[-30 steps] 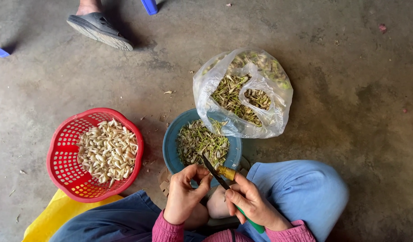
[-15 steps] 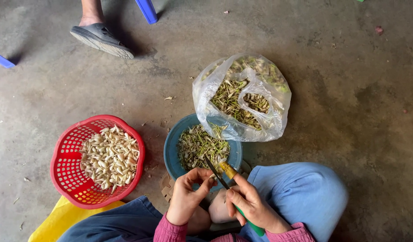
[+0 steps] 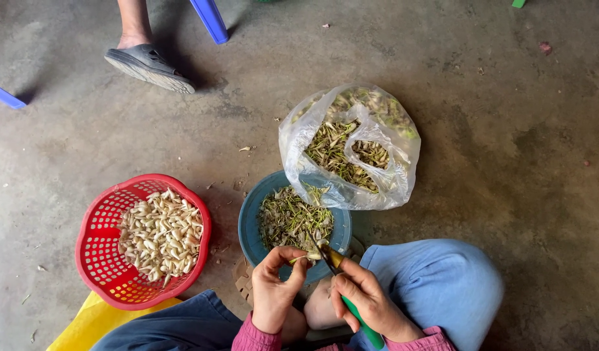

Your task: Trimming and peeling small garlic bulbs using a hand knife

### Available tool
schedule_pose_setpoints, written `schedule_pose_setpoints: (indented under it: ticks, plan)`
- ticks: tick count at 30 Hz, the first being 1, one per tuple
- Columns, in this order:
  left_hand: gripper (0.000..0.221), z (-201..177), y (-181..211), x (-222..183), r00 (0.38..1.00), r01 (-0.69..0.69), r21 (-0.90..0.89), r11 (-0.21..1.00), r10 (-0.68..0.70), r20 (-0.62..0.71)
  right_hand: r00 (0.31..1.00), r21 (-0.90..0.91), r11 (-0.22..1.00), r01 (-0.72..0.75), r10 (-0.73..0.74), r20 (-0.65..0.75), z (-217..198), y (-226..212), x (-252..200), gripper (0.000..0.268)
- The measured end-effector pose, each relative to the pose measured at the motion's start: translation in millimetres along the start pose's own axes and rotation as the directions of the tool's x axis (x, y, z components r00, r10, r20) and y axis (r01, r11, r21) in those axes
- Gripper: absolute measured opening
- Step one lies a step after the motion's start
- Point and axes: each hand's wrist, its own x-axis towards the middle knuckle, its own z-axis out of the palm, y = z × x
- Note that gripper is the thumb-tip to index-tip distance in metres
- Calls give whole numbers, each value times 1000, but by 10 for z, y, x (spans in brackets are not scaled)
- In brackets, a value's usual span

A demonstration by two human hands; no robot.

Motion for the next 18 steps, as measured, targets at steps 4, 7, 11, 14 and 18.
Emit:
schedule_pose_setpoints:
  ticks: [4, 7, 11, 14, 18]
  plan:
    - [12, 77, 73, -8, 987, -135, 219, 966, 151, -57, 996, -61, 998, 28, -22, 88, 43, -15, -15, 67]
    - [15, 54, -58, -25, 983, -138, 245, 960, 162, -83, 995, -116, 992, -38, 48, 83, 46, 28, 6, 66]
    - [17, 38, -178, -8, 993, 114, -287, 951, -113, 18, 997, -50, 998, -35, 38, 62, 52, -96, 7, 55]
    - [15, 50, -232, 27, 986, 165, -501, 850, -126, 110, 998, -15, 998, -60, 61, 18, 41, -112, 1, 52]
    - [14, 33, -179, 99, 970, 236, -690, 684, -130, 203, 987, 50, 999, -6, 13, -158, -9, -14, 68, 42]
